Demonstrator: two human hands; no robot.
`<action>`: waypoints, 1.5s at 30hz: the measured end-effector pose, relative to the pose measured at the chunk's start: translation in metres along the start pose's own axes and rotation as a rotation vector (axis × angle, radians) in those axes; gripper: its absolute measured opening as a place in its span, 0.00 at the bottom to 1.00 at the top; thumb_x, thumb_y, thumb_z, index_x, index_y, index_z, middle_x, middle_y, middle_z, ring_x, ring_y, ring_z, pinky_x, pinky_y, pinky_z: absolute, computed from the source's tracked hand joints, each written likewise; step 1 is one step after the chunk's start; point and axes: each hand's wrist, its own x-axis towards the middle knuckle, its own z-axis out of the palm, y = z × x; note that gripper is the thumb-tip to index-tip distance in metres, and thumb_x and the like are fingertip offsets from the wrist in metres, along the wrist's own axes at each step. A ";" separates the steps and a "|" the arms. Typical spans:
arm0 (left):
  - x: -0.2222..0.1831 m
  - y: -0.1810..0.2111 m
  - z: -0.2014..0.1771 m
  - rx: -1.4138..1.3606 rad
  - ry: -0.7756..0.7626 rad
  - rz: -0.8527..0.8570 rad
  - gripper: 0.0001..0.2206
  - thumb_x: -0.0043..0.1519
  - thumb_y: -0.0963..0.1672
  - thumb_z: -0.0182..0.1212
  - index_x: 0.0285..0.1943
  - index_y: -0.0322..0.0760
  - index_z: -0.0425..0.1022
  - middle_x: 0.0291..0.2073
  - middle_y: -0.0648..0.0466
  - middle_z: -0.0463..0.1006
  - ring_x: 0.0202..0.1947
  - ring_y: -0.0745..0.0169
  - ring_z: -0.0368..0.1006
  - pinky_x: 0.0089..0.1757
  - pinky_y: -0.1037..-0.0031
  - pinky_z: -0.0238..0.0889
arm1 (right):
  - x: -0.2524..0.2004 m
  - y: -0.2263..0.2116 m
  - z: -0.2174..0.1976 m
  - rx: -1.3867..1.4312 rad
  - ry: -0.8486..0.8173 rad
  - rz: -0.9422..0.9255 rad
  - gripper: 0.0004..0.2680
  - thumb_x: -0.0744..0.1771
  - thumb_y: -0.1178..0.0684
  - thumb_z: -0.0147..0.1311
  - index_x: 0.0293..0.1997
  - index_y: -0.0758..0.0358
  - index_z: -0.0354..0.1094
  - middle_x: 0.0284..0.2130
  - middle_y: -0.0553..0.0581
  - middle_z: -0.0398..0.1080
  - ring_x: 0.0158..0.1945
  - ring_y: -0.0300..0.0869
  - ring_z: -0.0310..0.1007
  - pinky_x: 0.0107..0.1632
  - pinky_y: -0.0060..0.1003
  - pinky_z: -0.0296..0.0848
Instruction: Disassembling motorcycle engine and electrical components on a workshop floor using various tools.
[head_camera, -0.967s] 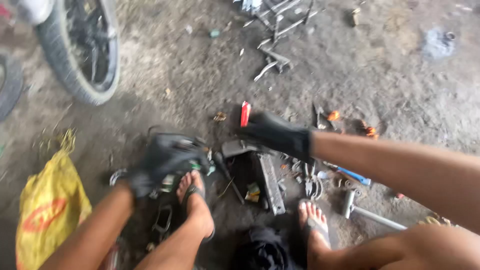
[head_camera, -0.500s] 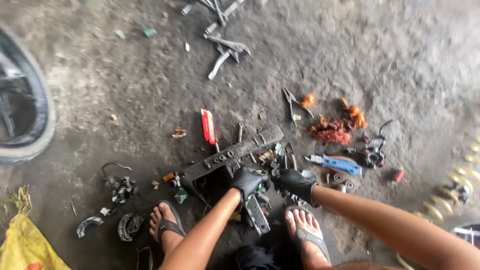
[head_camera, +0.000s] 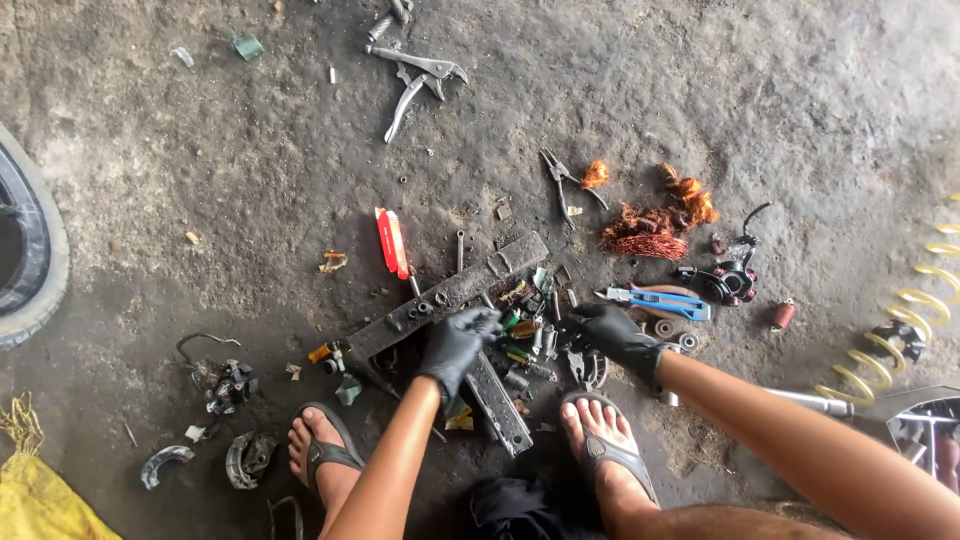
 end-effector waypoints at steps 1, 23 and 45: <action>-0.004 0.006 -0.007 -0.097 -0.004 0.032 0.10 0.68 0.45 0.55 0.52 0.44 0.82 0.40 0.54 0.86 0.36 0.72 0.79 0.43 0.79 0.74 | 0.004 0.010 -0.004 0.003 -0.012 -0.014 0.13 0.69 0.47 0.50 0.54 0.60 0.75 0.36 0.56 0.82 0.32 0.40 0.79 0.38 0.40 0.77; 0.052 -0.077 0.076 1.562 0.284 0.112 0.22 0.77 0.42 0.45 0.31 0.33 0.79 0.23 0.46 0.81 0.20 0.60 0.77 0.25 0.67 0.71 | -0.033 -0.037 0.043 -0.810 0.211 -0.589 0.17 0.67 0.50 0.54 0.63 0.59 0.66 0.33 0.68 0.75 0.31 0.60 0.75 0.33 0.54 0.72; -0.017 -0.008 0.030 0.717 0.481 0.966 0.13 0.52 0.40 0.67 0.44 0.29 0.77 0.39 0.43 0.79 0.41 0.48 0.77 0.43 0.63 0.73 | -0.063 0.083 0.007 -0.530 0.195 -0.726 0.12 0.64 0.54 0.55 0.52 0.61 0.71 0.36 0.65 0.76 0.37 0.60 0.77 0.38 0.49 0.75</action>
